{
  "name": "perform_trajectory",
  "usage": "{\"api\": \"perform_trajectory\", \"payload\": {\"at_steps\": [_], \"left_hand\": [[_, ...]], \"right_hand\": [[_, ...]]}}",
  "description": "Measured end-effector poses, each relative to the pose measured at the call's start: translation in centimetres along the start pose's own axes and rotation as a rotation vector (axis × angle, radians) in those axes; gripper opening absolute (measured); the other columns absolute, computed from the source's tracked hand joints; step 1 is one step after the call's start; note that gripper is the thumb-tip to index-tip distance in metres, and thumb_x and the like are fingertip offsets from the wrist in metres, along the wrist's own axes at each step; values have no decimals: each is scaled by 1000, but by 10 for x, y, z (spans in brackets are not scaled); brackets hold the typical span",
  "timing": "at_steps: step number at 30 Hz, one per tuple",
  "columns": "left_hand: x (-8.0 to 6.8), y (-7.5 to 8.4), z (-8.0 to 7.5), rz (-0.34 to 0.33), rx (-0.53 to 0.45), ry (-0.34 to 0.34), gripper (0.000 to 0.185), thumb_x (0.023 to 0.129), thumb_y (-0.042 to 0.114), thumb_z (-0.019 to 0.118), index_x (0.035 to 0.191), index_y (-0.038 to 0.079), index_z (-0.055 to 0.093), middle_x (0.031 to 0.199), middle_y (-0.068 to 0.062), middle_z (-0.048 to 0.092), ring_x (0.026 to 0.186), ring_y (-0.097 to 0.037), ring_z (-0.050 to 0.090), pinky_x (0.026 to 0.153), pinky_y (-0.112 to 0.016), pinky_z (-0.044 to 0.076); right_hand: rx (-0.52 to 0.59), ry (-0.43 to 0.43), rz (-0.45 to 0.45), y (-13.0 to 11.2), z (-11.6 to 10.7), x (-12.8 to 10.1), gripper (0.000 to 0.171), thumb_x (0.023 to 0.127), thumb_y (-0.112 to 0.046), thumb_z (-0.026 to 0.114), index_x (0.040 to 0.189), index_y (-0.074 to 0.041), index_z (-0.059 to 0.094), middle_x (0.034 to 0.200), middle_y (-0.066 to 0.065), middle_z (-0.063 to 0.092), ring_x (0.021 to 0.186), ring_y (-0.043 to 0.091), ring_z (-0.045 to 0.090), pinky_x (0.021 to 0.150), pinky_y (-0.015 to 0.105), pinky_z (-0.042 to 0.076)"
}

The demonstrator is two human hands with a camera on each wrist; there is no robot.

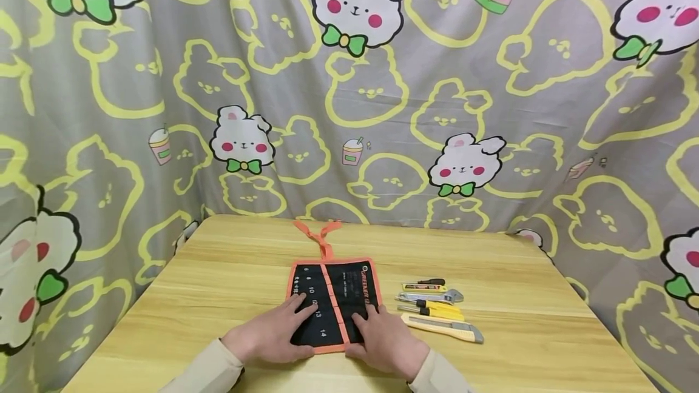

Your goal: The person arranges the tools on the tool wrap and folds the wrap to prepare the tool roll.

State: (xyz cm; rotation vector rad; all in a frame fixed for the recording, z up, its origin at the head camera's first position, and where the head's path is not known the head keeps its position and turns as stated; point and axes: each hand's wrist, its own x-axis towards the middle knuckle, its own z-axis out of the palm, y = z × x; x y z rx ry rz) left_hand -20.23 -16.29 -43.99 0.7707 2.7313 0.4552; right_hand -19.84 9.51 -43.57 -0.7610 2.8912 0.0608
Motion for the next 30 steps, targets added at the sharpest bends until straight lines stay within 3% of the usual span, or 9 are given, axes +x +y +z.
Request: {"api": "perform_trajectory", "payload": {"at_steps": [6, 21, 30], "left_hand": [[-1, 2, -1, 8, 36, 13, 84, 92, 64, 65, 155, 13, 45, 161, -26, 33, 148, -43, 36, 113, -60, 40], [2, 7, 5, 66, 82, 28, 76, 95, 54, 65, 156, 13, 44, 161, -25, 36, 147, -43, 37, 113, -58, 40], [-1, 7, 3, 56, 60, 30, 76, 95, 54, 66, 156, 13, 45, 159, -27, 36, 146, -44, 38, 113, -59, 40]], "right_hand": [[82, 11, -8, 8, -1, 1, 68, 97, -62, 58, 147, -17, 57, 152, 18, 50, 136, 41, 51, 103, 55, 52], [62, -66, 34, 7, -2, 1, 63, 96, -61, 60, 143, -19, 60, 145, 17, 57, 132, 39, 56, 104, 52, 51], [94, 41, -3, 25, -14, -6, 57, 97, -52, 65, 139, -13, 63, 134, 12, 64, 118, 32, 63, 96, 49, 55]]}}
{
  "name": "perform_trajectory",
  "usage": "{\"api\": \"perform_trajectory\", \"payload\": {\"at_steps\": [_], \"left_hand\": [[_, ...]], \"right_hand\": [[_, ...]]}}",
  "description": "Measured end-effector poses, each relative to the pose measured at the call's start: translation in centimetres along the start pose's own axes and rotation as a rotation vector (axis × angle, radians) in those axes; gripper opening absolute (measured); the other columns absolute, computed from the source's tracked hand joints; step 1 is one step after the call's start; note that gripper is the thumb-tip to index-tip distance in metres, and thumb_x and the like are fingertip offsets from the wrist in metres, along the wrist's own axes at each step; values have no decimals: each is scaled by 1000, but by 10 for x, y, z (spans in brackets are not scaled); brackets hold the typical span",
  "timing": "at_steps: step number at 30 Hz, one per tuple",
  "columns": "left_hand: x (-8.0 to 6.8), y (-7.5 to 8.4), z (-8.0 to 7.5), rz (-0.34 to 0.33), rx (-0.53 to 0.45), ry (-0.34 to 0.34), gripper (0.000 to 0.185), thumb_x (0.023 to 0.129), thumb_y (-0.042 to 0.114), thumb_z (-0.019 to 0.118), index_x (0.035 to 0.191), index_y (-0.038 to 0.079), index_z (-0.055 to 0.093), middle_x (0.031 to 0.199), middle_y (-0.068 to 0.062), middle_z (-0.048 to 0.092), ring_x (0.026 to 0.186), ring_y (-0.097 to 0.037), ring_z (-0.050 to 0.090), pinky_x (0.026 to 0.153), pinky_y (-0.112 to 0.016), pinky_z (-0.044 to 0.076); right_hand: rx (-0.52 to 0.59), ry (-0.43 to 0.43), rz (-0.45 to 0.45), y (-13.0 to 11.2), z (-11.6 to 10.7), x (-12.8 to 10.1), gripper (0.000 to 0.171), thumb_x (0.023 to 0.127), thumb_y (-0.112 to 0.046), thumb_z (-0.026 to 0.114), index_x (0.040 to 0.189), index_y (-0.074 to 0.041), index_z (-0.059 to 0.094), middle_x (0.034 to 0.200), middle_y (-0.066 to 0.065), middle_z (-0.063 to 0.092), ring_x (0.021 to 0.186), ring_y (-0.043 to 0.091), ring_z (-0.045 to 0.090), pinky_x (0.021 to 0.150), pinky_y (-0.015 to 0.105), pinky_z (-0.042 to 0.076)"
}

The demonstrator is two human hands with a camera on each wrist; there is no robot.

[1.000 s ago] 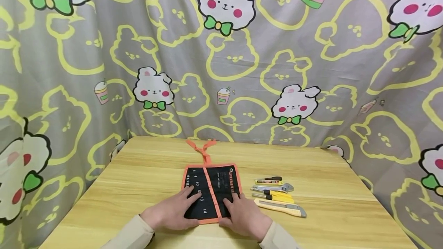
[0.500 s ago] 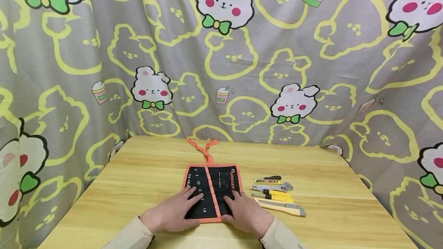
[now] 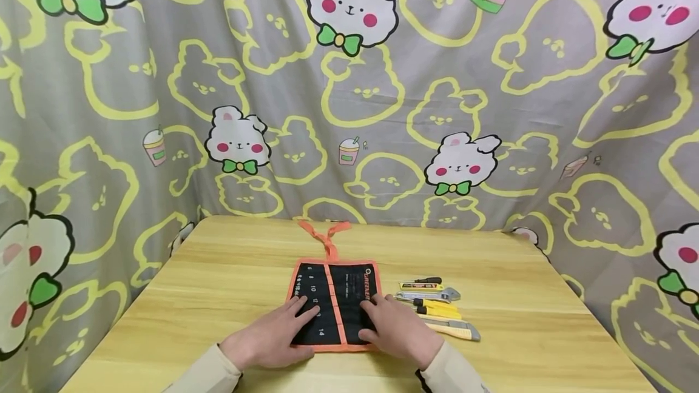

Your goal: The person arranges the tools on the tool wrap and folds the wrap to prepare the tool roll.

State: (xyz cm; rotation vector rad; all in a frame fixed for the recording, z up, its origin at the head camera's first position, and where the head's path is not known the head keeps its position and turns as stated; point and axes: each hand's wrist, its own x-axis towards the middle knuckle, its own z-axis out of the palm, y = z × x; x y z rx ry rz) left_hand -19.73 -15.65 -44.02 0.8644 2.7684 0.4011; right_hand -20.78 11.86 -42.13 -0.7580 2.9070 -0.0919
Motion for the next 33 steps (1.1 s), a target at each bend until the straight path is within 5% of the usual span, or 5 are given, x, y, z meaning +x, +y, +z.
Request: {"api": "perform_trajectory", "payload": {"at_steps": [10, 21, 33], "left_hand": [[2, 1, -1, -2, -1, -18, 75, 95, 54, 66, 156, 14, 45, 159, -26, 37, 145, -44, 40, 113, -59, 41], [1, 0, 1, 4, 15, -4, 75, 96, 53, 66, 156, 13, 45, 158, -28, 37, 145, -45, 40, 113, -58, 41], [1, -1, 0, 11, 7, -13, 75, 96, 53, 66, 156, 12, 45, 158, -28, 38, 144, -47, 40, 111, -59, 42]], "right_hand": [[72, 210, -129, 35, 0, -16, 45, 93, -38, 76, 130, -15, 70, 113, 2, 66, 84, 10, 59, 70, 31, 55], [-2, 433, -129, 83, 6, -43, 38, 85, -40, 83, 117, -21, 76, 103, -8, 59, 89, 10, 54, 69, 31, 48], [10, 455, -111, 139, 20, -82, 32, 82, -35, 85, 110, -20, 77, 98, -10, 51, 83, 6, 45, 60, 23, 41]]}}
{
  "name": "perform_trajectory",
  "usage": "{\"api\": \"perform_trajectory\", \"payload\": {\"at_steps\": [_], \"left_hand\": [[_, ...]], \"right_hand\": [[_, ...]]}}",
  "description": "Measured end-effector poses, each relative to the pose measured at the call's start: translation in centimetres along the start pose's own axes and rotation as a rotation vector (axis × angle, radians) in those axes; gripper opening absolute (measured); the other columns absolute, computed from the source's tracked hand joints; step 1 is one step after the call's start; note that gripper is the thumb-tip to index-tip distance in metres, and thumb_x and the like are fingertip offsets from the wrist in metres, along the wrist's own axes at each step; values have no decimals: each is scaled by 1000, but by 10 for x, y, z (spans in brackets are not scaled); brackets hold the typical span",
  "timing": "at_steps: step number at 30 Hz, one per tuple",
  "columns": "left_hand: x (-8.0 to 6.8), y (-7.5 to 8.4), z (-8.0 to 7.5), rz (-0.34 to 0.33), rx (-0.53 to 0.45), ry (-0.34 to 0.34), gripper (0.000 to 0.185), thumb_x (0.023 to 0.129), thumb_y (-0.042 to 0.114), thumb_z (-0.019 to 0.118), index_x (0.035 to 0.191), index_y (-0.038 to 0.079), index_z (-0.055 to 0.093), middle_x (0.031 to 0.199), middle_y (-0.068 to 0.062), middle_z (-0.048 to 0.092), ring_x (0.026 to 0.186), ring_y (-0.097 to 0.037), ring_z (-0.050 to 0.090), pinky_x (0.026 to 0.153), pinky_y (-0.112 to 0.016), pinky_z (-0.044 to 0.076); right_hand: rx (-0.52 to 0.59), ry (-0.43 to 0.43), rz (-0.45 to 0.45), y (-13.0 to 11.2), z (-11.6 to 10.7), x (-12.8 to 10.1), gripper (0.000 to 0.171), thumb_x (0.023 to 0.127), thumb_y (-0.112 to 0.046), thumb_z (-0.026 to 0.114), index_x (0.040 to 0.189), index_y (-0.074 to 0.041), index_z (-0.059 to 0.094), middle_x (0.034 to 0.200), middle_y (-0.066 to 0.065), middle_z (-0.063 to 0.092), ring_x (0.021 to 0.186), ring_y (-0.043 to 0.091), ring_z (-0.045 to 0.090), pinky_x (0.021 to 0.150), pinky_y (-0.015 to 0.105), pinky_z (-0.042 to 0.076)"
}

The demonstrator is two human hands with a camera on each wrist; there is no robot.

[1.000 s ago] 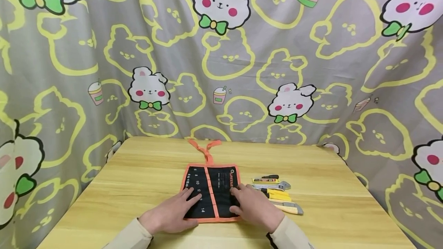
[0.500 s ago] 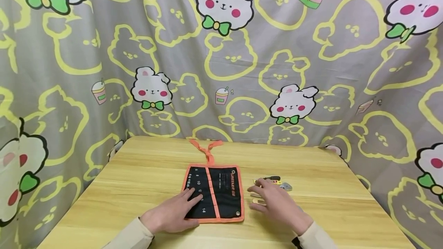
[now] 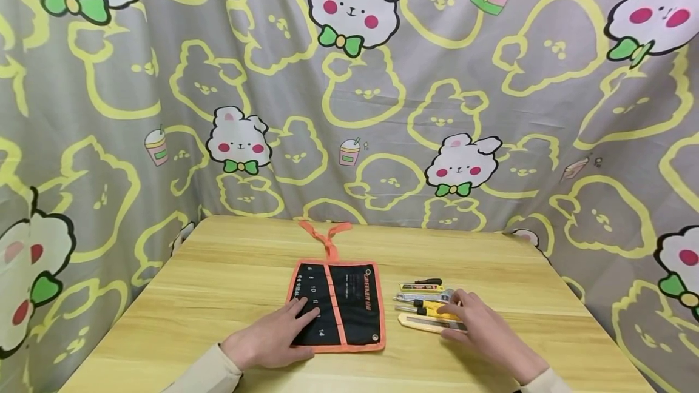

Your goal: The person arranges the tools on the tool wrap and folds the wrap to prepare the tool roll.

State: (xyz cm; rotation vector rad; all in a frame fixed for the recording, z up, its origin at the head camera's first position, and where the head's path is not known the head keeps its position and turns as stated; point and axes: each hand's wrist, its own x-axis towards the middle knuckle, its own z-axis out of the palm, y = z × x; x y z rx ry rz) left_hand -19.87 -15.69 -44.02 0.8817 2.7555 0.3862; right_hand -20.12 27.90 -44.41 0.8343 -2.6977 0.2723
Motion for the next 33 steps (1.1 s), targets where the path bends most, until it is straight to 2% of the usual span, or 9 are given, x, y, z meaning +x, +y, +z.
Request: {"api": "perform_trajectory", "payload": {"at_steps": [5, 9, 21, 33], "left_hand": [[0, -1, -1, 10, 1, 0, 75, 97, 53, 65, 156, 12, 44, 158, -28, 38, 144, -46, 40, 111, -59, 43], [-1, -2, 0, 8, -5, 0, 75, 97, 53, 66, 156, 12, 44, 158, -28, 38, 144, -46, 40, 111, -59, 43], [1, 1, 1, -13, -8, -2, 75, 96, 53, 65, 156, 13, 44, 159, -27, 37, 145, -46, 39, 112, -59, 42], [2, 2, 1, -18, 1, -8, 75, 96, 53, 66, 156, 14, 45, 160, -27, 36, 146, -44, 39, 113, -58, 42]], "right_hand": [[30, -54, 41, 9, 2, -12, 27, 83, -29, 85, 108, -21, 77, 97, -10, 48, 80, 6, 39, 59, 20, 37], [38, -98, 78, 12, 2, -16, 27, 84, -26, 84, 109, -22, 77, 99, -10, 48, 81, 6, 40, 58, 20, 36], [114, -133, 24, 15, 1, -17, 28, 83, -18, 85, 109, -17, 75, 99, -5, 56, 72, -1, 41, 59, 20, 39], [144, -198, 22, 16, -1, -17, 33, 84, -15, 83, 116, -14, 72, 105, -3, 70, 75, -2, 48, 61, 24, 47]]}}
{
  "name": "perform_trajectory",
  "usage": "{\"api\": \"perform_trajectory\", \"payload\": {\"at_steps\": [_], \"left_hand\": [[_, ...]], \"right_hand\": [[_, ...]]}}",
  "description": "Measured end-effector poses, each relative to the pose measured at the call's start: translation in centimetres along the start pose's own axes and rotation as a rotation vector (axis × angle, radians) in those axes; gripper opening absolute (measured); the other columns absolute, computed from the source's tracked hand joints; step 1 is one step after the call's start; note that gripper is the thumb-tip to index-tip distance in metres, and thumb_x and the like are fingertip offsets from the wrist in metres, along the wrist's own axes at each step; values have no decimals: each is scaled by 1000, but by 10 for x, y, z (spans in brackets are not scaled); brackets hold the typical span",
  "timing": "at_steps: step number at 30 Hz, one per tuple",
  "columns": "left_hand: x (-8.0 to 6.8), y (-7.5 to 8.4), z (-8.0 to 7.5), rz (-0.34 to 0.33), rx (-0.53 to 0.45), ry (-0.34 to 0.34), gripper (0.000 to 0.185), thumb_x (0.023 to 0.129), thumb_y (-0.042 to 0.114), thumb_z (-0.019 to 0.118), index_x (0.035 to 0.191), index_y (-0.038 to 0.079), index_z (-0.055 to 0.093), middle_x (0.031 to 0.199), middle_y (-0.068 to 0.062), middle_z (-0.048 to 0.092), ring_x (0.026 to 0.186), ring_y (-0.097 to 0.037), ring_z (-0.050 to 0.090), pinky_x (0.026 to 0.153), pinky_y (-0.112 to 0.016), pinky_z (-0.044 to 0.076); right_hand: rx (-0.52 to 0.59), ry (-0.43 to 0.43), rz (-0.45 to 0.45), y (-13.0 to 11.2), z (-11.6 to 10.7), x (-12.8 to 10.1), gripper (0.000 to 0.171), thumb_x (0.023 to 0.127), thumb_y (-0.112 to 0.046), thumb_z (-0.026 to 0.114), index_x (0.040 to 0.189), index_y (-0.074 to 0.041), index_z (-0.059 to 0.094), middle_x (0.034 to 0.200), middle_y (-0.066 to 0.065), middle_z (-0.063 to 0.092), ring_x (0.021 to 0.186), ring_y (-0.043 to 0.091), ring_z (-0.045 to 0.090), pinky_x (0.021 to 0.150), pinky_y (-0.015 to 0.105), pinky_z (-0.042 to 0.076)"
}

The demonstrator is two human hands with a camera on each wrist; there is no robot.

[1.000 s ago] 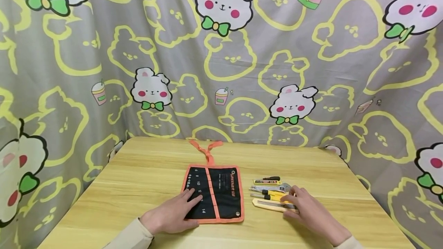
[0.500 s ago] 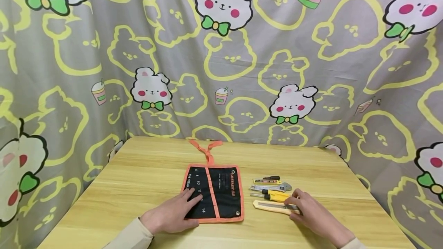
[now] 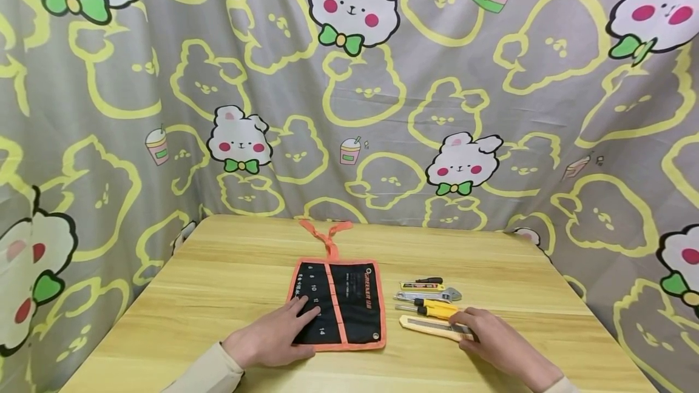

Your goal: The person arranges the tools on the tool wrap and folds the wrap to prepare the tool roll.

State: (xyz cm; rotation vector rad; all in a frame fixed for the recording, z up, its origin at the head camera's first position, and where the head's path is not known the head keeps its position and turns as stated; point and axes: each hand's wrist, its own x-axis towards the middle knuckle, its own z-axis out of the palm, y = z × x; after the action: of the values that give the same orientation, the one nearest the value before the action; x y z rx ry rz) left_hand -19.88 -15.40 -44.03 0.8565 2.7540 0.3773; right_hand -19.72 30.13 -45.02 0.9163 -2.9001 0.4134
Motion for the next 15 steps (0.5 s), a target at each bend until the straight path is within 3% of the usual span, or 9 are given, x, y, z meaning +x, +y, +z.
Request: {"api": "perform_trajectory", "payload": {"at_steps": [10, 15], "left_hand": [[0, 0, 1, 1, 5, 9, 75, 96, 52, 67, 155, 13, 45, 159, -27, 37, 145, -44, 40, 112, -57, 42], [-1, 0, 0, -2, 2, 9, 75, 96, 52, 67, 155, 13, 45, 159, -28, 37, 145, -45, 40, 112, -58, 42]], "right_hand": [[-27, -13, 2, -2, -2, -1, 32, 84, -17, 84, 114, -17, 72, 105, -4, 69, 77, -2, 51, 61, 25, 49], [-67, 26, -10, -6, -2, -1, 31, 85, -19, 83, 114, -18, 72, 104, -4, 68, 77, -1, 50, 61, 25, 48]]}}
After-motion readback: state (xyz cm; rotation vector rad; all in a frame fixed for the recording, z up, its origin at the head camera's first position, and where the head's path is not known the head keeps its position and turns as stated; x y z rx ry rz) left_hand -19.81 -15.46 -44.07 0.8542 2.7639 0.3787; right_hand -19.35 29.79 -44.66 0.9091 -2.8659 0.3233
